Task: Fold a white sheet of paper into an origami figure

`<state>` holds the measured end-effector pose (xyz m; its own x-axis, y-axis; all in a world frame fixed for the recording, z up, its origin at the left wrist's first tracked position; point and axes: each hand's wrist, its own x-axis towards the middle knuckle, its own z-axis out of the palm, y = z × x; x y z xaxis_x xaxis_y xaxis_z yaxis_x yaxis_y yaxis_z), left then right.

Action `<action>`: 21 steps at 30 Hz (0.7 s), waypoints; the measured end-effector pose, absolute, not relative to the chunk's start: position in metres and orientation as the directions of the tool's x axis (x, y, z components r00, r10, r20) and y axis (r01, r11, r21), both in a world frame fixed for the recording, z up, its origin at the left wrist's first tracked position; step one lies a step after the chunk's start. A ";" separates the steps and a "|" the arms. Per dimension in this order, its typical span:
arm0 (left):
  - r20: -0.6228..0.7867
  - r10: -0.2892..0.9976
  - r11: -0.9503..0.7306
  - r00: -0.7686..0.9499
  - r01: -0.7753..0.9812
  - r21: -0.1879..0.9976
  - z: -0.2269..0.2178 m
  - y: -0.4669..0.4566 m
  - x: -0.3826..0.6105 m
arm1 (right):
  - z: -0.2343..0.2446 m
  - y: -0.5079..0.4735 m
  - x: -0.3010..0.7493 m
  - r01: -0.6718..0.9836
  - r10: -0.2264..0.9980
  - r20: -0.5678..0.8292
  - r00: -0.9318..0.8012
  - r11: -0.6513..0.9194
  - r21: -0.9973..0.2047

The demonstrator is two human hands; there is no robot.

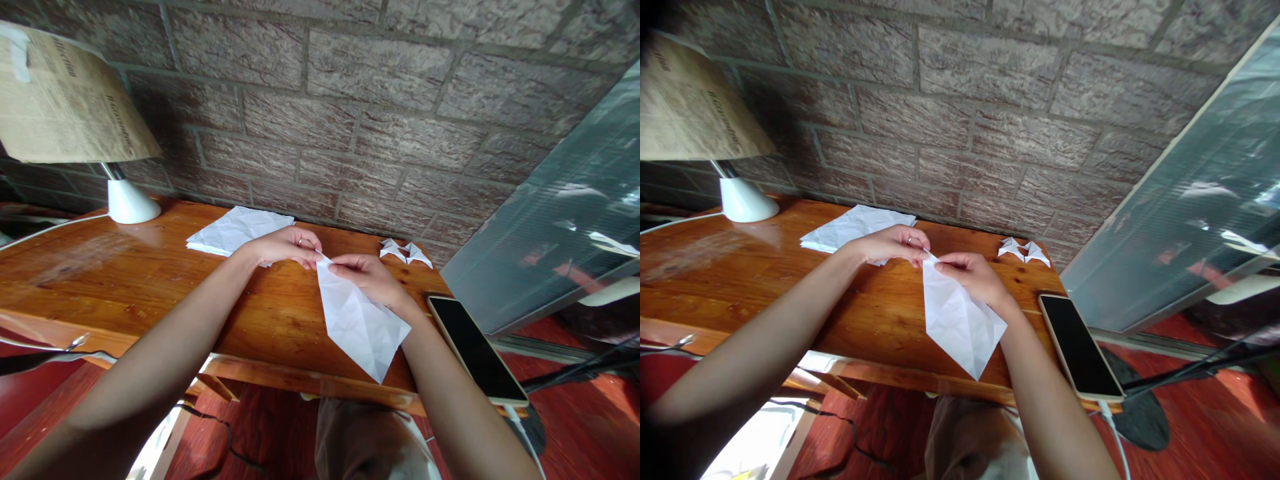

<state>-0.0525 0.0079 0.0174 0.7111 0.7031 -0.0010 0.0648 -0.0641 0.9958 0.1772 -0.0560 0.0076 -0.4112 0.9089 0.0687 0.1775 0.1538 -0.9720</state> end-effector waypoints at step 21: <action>0.002 0.763 0.250 0.647 -0.298 0.921 0.005 0.008 -0.035 | 0.003 -0.054 0.171 0.003 0.954 0.029 -0.299 0.032 -0.999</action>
